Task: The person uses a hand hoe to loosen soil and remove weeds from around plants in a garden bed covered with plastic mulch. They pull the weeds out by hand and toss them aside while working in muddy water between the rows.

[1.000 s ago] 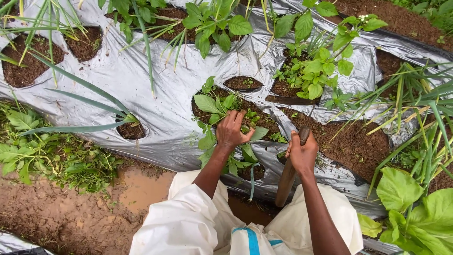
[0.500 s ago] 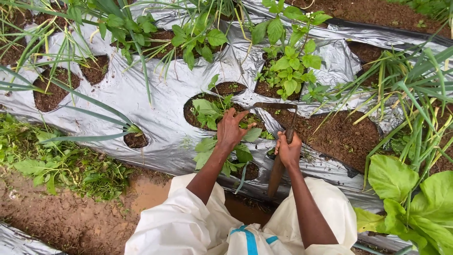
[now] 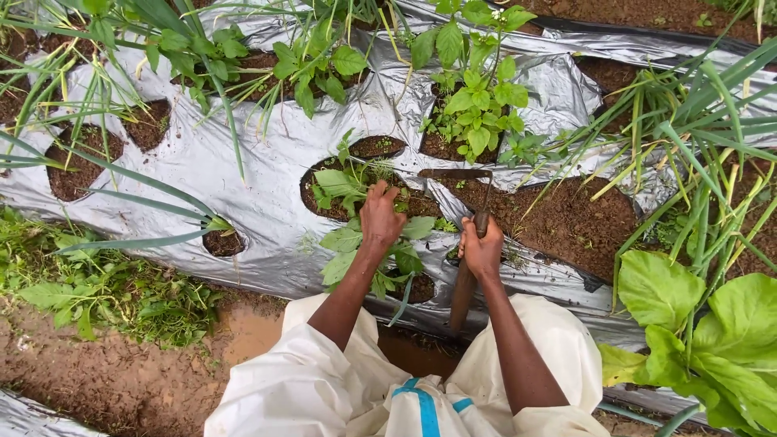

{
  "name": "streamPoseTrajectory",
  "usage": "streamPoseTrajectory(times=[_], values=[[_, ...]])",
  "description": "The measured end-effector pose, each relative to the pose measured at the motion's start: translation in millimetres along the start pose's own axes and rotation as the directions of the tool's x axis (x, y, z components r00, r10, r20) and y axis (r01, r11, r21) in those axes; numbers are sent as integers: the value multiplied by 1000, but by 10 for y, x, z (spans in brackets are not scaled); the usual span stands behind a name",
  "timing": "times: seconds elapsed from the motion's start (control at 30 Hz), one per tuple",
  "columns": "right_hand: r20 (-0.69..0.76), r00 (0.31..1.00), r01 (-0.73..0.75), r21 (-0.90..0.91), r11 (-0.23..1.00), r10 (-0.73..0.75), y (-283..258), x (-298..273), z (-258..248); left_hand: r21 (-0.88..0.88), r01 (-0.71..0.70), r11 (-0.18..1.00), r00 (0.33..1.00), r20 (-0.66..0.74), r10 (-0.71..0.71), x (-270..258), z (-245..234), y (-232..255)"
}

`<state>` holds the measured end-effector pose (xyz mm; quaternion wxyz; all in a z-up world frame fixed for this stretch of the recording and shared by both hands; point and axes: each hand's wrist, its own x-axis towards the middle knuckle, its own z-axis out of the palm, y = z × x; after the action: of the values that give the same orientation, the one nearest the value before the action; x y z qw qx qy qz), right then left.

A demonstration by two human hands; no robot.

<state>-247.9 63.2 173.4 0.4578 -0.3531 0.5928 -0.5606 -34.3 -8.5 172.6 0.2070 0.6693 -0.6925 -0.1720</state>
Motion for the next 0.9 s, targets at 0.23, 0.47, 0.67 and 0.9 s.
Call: streamPoseTrajectory(times=[0.23,0.47,0.67,0.9], values=[[-20,1000,-12,9,1000,12,0,8,13,-71,173,982,964,-190,-184,-214,-739,-491],[2,1000,6,4,1000,-6,60,11,16,55,201,978,938,-300,-176,-289,-797,-552],[19,1000,24,-4,1000,-24,48,7,23,402,-135,905,989,7,145,-98,-817,-308],[18,998,52,-13,999,-52,75,5,26,359,5,933,1000,19,-12,24,-335,-814]])
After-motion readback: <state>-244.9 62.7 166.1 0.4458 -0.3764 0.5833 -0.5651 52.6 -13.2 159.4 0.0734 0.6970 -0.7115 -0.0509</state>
